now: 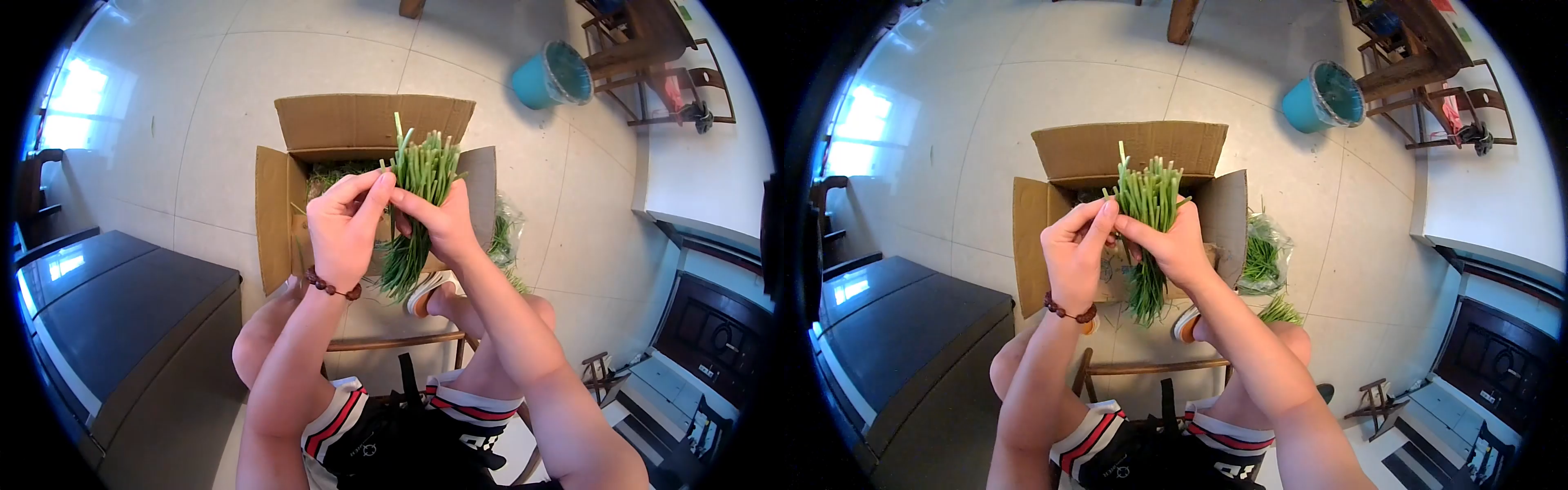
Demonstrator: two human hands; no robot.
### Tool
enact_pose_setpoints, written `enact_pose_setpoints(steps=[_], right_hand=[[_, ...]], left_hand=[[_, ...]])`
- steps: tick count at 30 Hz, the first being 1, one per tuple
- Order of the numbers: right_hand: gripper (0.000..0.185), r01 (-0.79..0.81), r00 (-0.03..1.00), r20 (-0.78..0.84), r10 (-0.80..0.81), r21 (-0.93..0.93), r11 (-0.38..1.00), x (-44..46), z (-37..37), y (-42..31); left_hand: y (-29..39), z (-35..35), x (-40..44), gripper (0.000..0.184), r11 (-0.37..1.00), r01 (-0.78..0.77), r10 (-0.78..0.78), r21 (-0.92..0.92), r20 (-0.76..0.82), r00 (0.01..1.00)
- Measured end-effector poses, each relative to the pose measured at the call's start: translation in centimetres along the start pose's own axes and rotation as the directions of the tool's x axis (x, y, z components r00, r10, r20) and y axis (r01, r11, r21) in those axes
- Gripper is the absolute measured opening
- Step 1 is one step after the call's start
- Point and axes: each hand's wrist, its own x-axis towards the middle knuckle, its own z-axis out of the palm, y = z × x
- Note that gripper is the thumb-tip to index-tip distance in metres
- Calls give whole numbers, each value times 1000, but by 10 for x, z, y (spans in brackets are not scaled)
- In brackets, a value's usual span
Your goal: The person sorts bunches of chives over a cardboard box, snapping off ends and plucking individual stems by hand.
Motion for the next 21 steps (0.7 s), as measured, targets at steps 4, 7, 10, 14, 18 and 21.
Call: enact_pose_setpoints(steps=[4, 7, 10, 14, 18, 21], right_hand=[[20, -26, 999, 17, 29, -152, 988, 1, -4, -6], [21, -31, 999, 28, 37, -187, 982, -1, -4, -8], [24, -19, 996, 81, 34, -179, 984, -6, 0, -11], [31, 28, 997, 73, -8, -279, 960, -9, -8, 1], [32, -4, 1000, 27, 13, -306, 952, -9, -19, -5], [33, -70, 997, 1, 71, -191, 979, -13, -22, -15]], left_hand=[[2, -7, 3, 17, 975, 189, -182, -113, 64, 981], [4, -11, 5, 18, 977, 177, -163, -120, 119, 980], [10, -7, 7, 19, 983, 83, -67, -166, 98, 993], [1, -7, 14, 15, 988, -97, 107, -122, 76, 991], [0, -1, 15, 14, 982, -68, 76, -175, 40, 996], [-2, -4, 18, 14, 965, 39, -23, -258, 65, 998]])
